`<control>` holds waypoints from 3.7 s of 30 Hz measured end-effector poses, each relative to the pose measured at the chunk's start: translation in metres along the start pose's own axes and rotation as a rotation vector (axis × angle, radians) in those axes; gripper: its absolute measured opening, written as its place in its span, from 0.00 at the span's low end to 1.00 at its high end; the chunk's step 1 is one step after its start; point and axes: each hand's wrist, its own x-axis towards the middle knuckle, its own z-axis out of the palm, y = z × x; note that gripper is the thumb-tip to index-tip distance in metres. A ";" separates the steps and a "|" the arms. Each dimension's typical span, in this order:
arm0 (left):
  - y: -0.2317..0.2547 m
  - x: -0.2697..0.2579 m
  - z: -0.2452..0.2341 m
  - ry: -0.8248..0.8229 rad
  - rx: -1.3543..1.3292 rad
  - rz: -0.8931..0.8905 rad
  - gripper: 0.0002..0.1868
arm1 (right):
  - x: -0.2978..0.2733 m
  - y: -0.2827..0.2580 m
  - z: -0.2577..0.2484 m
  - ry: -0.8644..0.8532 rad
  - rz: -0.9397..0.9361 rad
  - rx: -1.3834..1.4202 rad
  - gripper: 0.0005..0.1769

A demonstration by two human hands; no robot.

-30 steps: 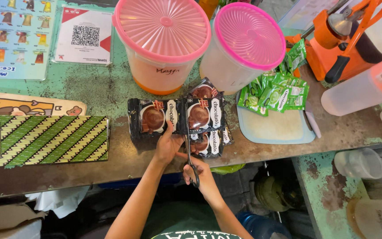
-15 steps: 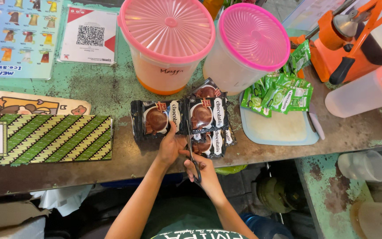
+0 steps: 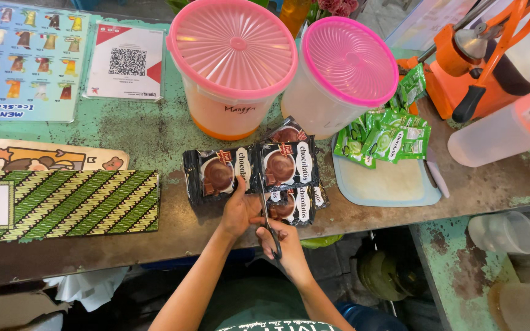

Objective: The person uses scissors to separate a strip of chocolate drink sachets into individual units, handling each one by hand and placing them on the counter.

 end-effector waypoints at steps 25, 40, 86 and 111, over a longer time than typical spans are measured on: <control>-0.016 0.003 -0.028 -0.014 0.151 -0.041 0.42 | 0.008 0.005 -0.014 0.019 0.002 0.036 0.22; -0.033 0.007 -0.053 0.025 0.025 -0.055 0.42 | 0.019 -0.007 -0.021 -0.010 0.015 0.123 0.19; -0.033 0.004 -0.043 -0.016 0.006 0.096 0.24 | 0.042 -0.014 -0.038 -0.041 0.088 0.110 0.24; -0.035 0.008 -0.023 0.076 0.084 0.038 0.19 | 0.051 -0.010 -0.039 0.049 0.104 0.206 0.29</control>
